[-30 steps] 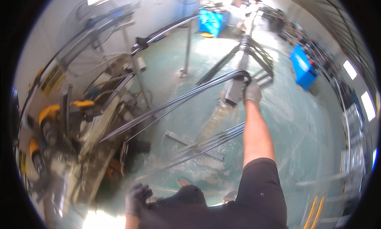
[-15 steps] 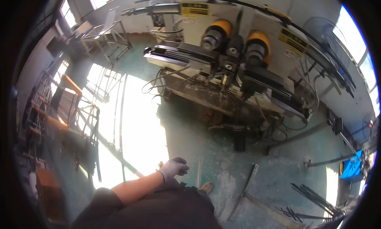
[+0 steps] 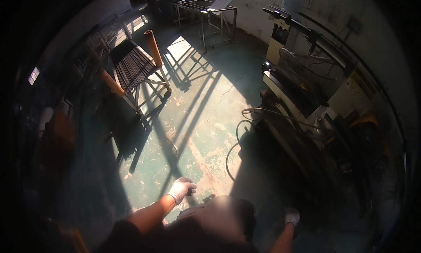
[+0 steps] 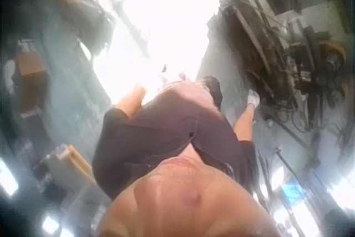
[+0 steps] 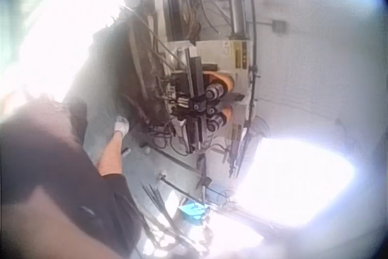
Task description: The person repeatedly picks up straight metal rods from a rack, feeds them into a bending machine, and removes the bent rods to place them on a nearby rack. The process is repeated continuously throughout the clip.
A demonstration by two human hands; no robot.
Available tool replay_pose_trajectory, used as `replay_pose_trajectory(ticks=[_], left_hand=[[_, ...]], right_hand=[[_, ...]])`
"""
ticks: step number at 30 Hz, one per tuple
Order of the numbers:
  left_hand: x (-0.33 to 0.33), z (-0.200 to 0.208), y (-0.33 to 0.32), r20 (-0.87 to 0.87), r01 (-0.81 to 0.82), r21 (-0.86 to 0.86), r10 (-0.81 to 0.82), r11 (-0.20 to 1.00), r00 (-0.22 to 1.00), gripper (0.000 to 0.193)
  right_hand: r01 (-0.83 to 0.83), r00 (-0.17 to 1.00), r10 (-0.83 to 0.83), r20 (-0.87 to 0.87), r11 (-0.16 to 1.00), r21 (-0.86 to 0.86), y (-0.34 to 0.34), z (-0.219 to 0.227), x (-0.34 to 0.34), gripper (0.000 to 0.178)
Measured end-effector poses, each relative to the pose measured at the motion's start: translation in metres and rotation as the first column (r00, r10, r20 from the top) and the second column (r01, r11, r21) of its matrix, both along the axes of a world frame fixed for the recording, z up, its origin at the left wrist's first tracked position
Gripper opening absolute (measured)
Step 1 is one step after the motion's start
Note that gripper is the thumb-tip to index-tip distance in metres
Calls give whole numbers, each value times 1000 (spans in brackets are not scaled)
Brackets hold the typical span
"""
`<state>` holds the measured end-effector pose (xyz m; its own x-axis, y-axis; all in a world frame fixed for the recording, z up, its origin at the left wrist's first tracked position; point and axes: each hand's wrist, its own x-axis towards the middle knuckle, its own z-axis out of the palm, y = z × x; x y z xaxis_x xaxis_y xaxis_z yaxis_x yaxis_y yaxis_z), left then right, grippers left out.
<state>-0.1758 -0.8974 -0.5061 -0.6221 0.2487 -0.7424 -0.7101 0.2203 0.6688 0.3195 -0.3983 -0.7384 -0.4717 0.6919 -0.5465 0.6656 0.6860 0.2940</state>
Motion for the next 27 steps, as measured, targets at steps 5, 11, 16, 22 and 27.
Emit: replay_pose_trajectory(ticks=[5, 11, 16, 22, 27], left_hand=[[-119, 6, -47, 12, -230, 140, 230, 963, 973, 40], [-266, -1, -81, -70, -306, 108, 315, 946, 947, 39], [-421, 46, -125, -239, -369, 34, 366, 929, 899, 37], [-587, 115, -191, -657, -443, 41, 358, 895, 663, 33], [-720, 128, -277, -820, -453, -277, 37, 848, 571, 29]], right_hand=[[240, 958, -242, -156, 970, -34, -6, 24, -103, 37], [-271, 957, 290, 30, 924, -270, -65, -39, -286, 40], [302, 946, -320, 55, 805, -511, -84, -28, -594, 37], [134, 818, -422, -391, 801, -584, -144, 102, -984, 50], [-255, 699, -170, -695, 848, -464, -230, 145, -1209, 53]])
